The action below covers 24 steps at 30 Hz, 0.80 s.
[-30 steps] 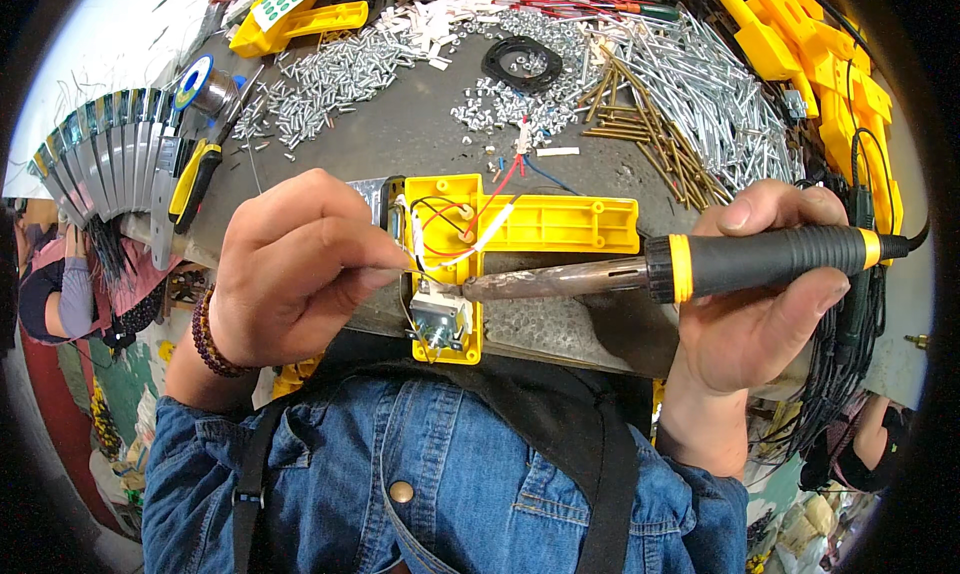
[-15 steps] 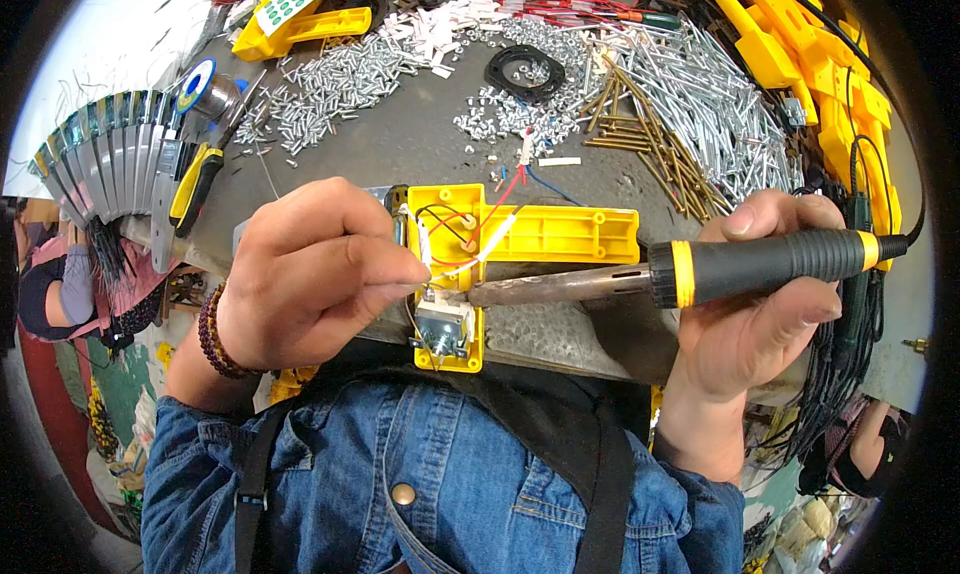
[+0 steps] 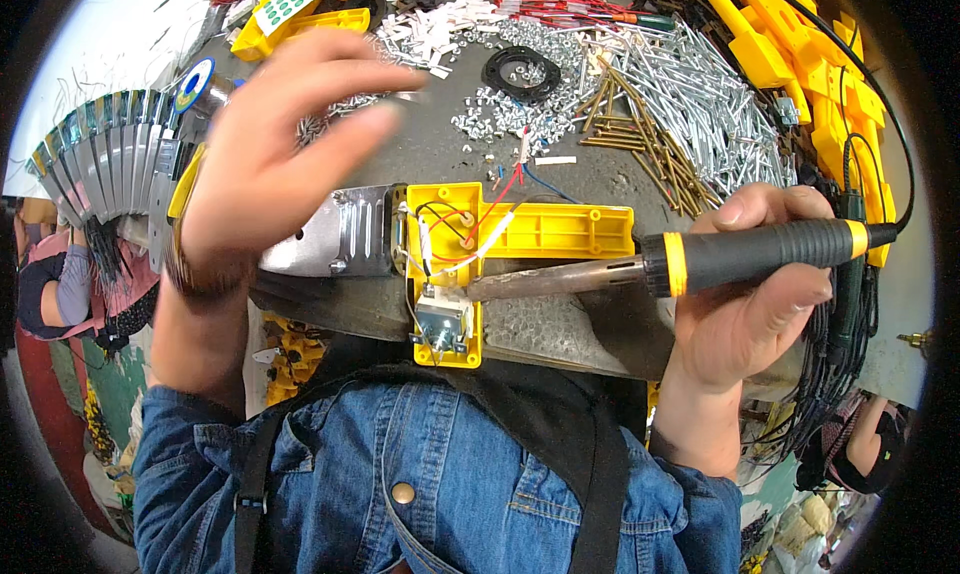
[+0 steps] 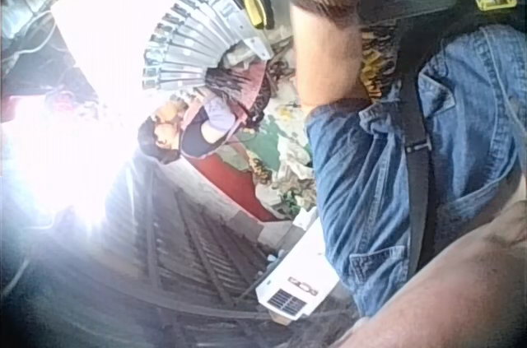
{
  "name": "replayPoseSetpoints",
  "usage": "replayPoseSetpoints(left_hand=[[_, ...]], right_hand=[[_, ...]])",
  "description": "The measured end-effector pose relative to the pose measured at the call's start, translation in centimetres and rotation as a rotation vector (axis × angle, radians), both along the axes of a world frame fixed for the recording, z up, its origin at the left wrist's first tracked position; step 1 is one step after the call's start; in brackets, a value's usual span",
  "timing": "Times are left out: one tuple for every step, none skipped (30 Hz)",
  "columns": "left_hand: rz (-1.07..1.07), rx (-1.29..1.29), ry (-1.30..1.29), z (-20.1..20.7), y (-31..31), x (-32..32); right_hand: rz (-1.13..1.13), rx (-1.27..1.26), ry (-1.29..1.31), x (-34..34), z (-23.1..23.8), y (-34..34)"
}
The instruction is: Assembling a yellow plastic housing for an electronic device, including wiring and soldering.
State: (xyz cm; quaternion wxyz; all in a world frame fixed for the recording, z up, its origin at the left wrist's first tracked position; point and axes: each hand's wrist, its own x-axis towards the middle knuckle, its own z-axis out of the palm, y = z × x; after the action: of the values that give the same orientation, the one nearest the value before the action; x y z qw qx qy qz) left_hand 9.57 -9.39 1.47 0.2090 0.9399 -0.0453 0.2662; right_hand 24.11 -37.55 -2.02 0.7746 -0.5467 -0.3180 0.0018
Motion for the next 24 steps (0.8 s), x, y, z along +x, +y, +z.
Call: replayPoseSetpoints(left_hand=[[-0.002, -0.002, -0.006, -0.8, 0.0, 1.2], [-0.054, 0.023, 0.027, -1.7, -0.5, 2.0], [-0.106, 0.047, 0.060, -2.3, -1.1, 2.6], [-0.126, 0.047, 0.091, -2.1, -2.1, 3.3], [-0.130, 0.045, 0.087, -1.7, -2.8, 3.8], [-0.092, -0.169, 0.292, -1.0, -3.5, 4.3], [-0.059, -0.380, 0.500, -0.7, -3.9, 4.6], [-0.049, -0.411, 0.502, -1.1, -4.0, 4.6], [-0.058, -0.409, 0.504, -1.1, -4.0, 4.6], [-0.078, -0.467, 0.529, -1.2, -3.9, 4.3], [-0.097, -0.525, 0.552, -1.4, -3.9, 4.2], [-0.172, -0.610, 0.492, -2.3, -3.8, 4.3], [-0.167, -0.612, 0.492, -2.1, -3.7, 4.5], [-0.227, -0.741, 0.601, -1.7, -3.5, 4.6], [-0.287, -0.871, 0.707, -1.2, -3.4, 4.6], [-0.316, -0.932, 0.731, -0.7, -3.5, 4.2], [-0.301, -0.940, 0.724, -0.3, -3.5, 4.1], [-0.311, -0.836, 0.744, 0.1, -3.4, 4.1], [-0.320, -0.732, 0.761, 0.3, -3.2, 4.1], [-0.301, -0.607, 0.687, 0.3, -3.3, 4.2], [-0.283, -0.616, 0.678, 0.7, -3.2, 3.6], [-0.303, -0.574, 0.641, 1.4, -3.0, 3.2], [-0.323, -0.531, 0.606, 1.8, -2.8, 2.9], [-0.334, -0.529, 0.555, 1.9, -2.2, 2.4]], right_hand=[[-0.024, -0.013, -0.002, 0.1, 0.0, 0.0], [-0.027, 0.016, -0.008, 0.2, -0.1, 0.3], [-0.012, 0.020, -0.016, 0.2, -0.2, 0.6], [-0.019, 0.019, -0.017, 0.1, -0.4, 0.5], [-0.025, 0.020, -0.017, 0.0, -0.4, 0.3], [-0.011, 0.025, -0.017, 0.1, -0.4, 0.4], [-0.022, 0.024, -0.018, 0.0, -0.4, 0.4], [-0.007, 0.028, -0.001, -0.1, -0.3, 0.4], [0.009, 0.032, 0.016, -0.1, -0.2, 0.4], [0.002, 0.036, -0.010, -0.1, -0.1, 0.7], [0.002, 0.036, -0.006, -0.1, 0.0, 0.6], [0.000, 0.033, -0.012, -0.1, 0.1, 0.6], [0.002, 0.030, -0.020, -0.1, 0.1, 0.6], [-0.006, 0.039, -0.030, 0.0, 0.0, 0.6], [0.003, 0.037, -0.030, 0.1, -0.1, 0.6], [-0.002, 0.040, -0.034, 0.1, -0.1, 0.5], [-0.005, 0.043, -0.038, 0.1, -0.2, 0.5], [-0.028, 0.046, -0.064, 0.3, -0.3, 0.4], [-0.009, 0.043, -0.066, 0.4, -0.3, 0.3], [0.008, 0.056, -0.060, 0.5, -0.3, 0.1], [0.025, 0.069, -0.053, 0.5, -0.3, 0.0], [0.002, 0.060, -0.061, 0.5, -0.3, -0.3], [0.012, 0.057, -0.066, 0.7, -0.4, -0.5], [0.016, 0.060, -0.065, 0.8, -0.4, -0.6]])
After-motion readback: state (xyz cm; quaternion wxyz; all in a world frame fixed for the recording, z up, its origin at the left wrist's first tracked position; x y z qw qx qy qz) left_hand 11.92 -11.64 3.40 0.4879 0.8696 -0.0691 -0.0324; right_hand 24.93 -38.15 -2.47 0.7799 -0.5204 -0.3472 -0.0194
